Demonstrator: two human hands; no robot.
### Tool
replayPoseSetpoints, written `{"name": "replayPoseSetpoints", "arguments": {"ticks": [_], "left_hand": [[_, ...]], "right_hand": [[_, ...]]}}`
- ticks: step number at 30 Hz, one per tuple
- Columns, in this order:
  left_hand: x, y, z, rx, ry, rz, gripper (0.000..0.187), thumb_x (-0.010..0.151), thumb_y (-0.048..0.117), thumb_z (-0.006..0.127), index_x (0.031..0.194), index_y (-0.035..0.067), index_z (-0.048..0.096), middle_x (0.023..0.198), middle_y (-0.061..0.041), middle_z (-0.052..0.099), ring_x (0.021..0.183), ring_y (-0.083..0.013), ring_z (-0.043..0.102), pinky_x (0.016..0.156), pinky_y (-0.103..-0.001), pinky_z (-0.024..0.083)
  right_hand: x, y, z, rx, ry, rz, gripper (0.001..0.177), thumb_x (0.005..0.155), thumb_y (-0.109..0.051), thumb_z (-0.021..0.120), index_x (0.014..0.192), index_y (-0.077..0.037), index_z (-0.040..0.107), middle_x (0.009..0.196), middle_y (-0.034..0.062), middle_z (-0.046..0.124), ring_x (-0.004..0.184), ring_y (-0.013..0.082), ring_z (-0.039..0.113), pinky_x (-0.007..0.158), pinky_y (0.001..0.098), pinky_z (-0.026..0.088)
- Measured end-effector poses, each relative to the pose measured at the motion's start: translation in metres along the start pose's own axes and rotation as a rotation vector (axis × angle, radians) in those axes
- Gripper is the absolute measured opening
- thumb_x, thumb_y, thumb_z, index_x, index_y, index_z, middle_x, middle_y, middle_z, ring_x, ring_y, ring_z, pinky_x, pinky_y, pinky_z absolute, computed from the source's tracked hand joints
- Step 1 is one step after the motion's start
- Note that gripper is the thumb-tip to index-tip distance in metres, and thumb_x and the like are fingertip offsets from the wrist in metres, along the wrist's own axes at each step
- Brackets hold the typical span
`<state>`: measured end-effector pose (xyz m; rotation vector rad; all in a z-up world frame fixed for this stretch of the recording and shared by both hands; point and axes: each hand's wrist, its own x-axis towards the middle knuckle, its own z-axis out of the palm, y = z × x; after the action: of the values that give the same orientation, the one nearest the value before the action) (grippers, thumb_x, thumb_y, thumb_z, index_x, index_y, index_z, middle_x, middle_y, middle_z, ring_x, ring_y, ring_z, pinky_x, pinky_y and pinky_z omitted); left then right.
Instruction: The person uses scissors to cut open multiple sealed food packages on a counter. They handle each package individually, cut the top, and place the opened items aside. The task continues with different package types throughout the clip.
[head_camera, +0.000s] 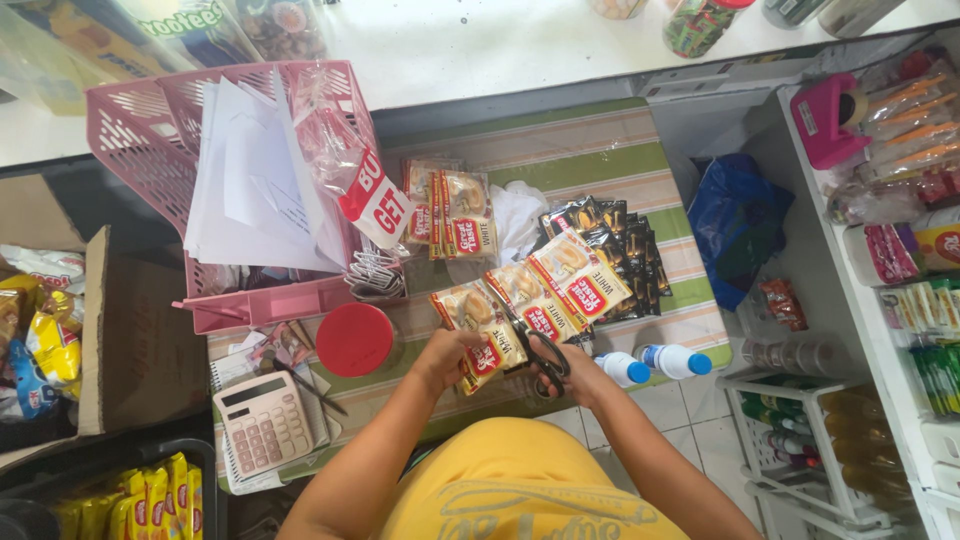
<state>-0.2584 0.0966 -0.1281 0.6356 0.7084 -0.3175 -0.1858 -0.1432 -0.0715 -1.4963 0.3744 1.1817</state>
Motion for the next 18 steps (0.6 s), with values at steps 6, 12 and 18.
{"name": "replayPoseSetpoints", "arguments": {"ticks": [6, 12, 18], "left_hand": [[-0.004, 0.002, -0.004, -0.037, -0.016, 0.096, 0.043, 0.081, -0.009, 0.060, 0.124, -0.004, 0.057, 0.106, -0.019, 0.073, 0.090, -0.0312, 0.076, 0.080, -0.045, 0.064], [-0.009, -0.002, -0.007, -0.040, -0.048, 0.055, 0.044, 0.082, -0.011, 0.060, 0.126, -0.008, 0.058, 0.105, -0.020, 0.072, 0.090, -0.0326, 0.075, 0.078, -0.046, 0.063], [-0.015, 0.005, -0.008, 0.001, 0.002, 0.059, 0.050, 0.078, -0.011, 0.059, 0.128, -0.008, 0.058, 0.107, -0.021, 0.074, 0.091, -0.0332, 0.077, 0.081, -0.046, 0.065]], "right_hand": [[0.001, -0.011, 0.007, -0.141, -0.009, -0.005, 0.055, 0.083, -0.059, 0.076, 0.083, -0.005, 0.067, 0.061, 0.0010, 0.059, 0.043, 0.0099, 0.053, 0.038, 0.0215, 0.039], [0.007, -0.021, 0.015, -0.143, -0.041, -0.010, 0.055, 0.083, -0.061, 0.072, 0.078, -0.007, 0.066, 0.058, -0.0004, 0.058, 0.039, 0.0098, 0.051, 0.034, 0.0219, 0.028], [0.013, -0.016, 0.016, -0.251, -0.017, 0.006, 0.054, 0.083, -0.062, 0.072, 0.081, -0.008, 0.067, 0.058, -0.0013, 0.057, 0.042, 0.0097, 0.051, 0.037, 0.0239, 0.028]]}}
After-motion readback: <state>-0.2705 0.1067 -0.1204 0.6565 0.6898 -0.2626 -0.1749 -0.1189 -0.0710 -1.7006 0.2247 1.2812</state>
